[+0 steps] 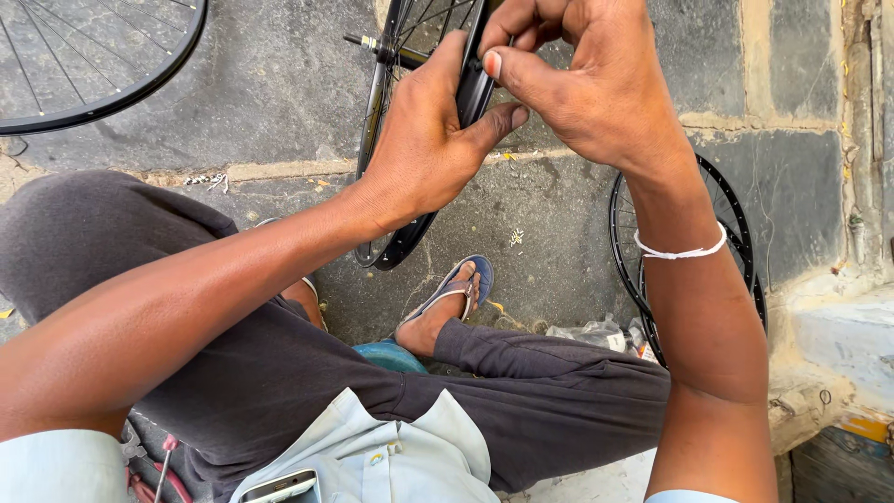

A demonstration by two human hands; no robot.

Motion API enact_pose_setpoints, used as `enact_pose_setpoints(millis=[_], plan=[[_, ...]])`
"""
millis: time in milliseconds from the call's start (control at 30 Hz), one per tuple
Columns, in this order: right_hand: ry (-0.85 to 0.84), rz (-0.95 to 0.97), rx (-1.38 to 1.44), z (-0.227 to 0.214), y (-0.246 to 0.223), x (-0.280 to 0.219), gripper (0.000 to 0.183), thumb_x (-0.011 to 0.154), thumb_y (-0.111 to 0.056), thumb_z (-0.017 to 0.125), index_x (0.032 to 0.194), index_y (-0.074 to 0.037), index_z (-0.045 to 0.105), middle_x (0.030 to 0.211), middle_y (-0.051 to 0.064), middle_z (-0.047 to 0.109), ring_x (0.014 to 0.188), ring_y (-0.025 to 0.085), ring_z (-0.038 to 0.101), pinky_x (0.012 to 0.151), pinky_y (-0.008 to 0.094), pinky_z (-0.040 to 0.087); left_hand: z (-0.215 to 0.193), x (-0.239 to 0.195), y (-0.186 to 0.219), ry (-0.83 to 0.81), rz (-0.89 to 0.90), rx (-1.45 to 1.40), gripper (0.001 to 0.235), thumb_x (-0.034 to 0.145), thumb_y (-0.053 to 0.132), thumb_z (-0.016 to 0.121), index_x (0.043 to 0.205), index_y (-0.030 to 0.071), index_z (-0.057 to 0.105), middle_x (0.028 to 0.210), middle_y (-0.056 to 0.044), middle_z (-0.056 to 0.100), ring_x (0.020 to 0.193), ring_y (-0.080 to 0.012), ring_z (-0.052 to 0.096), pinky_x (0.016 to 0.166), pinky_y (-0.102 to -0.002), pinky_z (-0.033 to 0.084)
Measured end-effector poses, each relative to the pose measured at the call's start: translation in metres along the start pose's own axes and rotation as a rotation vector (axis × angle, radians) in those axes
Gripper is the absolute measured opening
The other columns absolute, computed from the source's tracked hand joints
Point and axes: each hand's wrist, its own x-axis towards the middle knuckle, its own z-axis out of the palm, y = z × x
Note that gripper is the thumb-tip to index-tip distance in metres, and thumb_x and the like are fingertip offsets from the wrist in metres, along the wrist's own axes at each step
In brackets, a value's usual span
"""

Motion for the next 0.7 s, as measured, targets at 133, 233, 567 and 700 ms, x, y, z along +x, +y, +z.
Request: enact_pose_setpoints(millis=[133,233,567,700], plan=[[-0.026,-0.028,-0.055,-0.003,0.002,0.001,0.007,0.096,0.002,0.072,0.101,0.0,0.067,0.097,0.003,0.069,0.089,0.009,0.064,0.083,0.025,0.053,0.0,0.0,0.0,0.012,0.009,0.018,0.038,0.097,0.021,0.082,0.111,0.002,0.052,0.073,-0.006,0.054,0.064,-0.0166,0.054,0.058,-0.035,0.043],[-0.041,-0.045,-0.081,-0.005,0.004,0.001,0.01,0.094,0.005,0.071,0.102,0.001,0.068,0.099,0.005,0.07,0.091,0.01,0.064,0.084,0.026,0.053,-0.001,0.0,0.0,-0.011,-0.008,-0.017,0.038,0.097,0.021,0.081,0.112,0.002,0.052,0.073,-0.005,0.054,0.064,-0.0148,0.055,0.058,-0.034,0.043],[-0.047,-0.145,-0.259,-0.007,0.008,0.0,0.009,0.096,0.005,0.073,0.102,0.003,0.067,0.097,0.007,0.069,0.085,0.014,0.063,0.08,0.028,0.053,0.003,0.003,-0.002,-0.015,-0.032,-0.034,0.039,0.097,0.019,0.079,0.119,0.003,0.052,0.077,-0.005,0.063,0.066,-0.0126,0.064,0.059,-0.032,0.048],[0.116,-0.129,-0.31,0.007,0.01,-0.011,0.026,0.092,-0.006,0.081,0.108,0.003,0.062,0.098,0.01,0.062,0.085,0.018,0.061,0.069,0.029,0.053,0.002,0.0,-0.003,0.036,0.093,-0.012,0.034,0.099,0.017,0.077,0.116,0.002,0.052,0.085,-0.006,0.066,0.073,-0.0147,0.067,0.065,-0.031,0.052]])
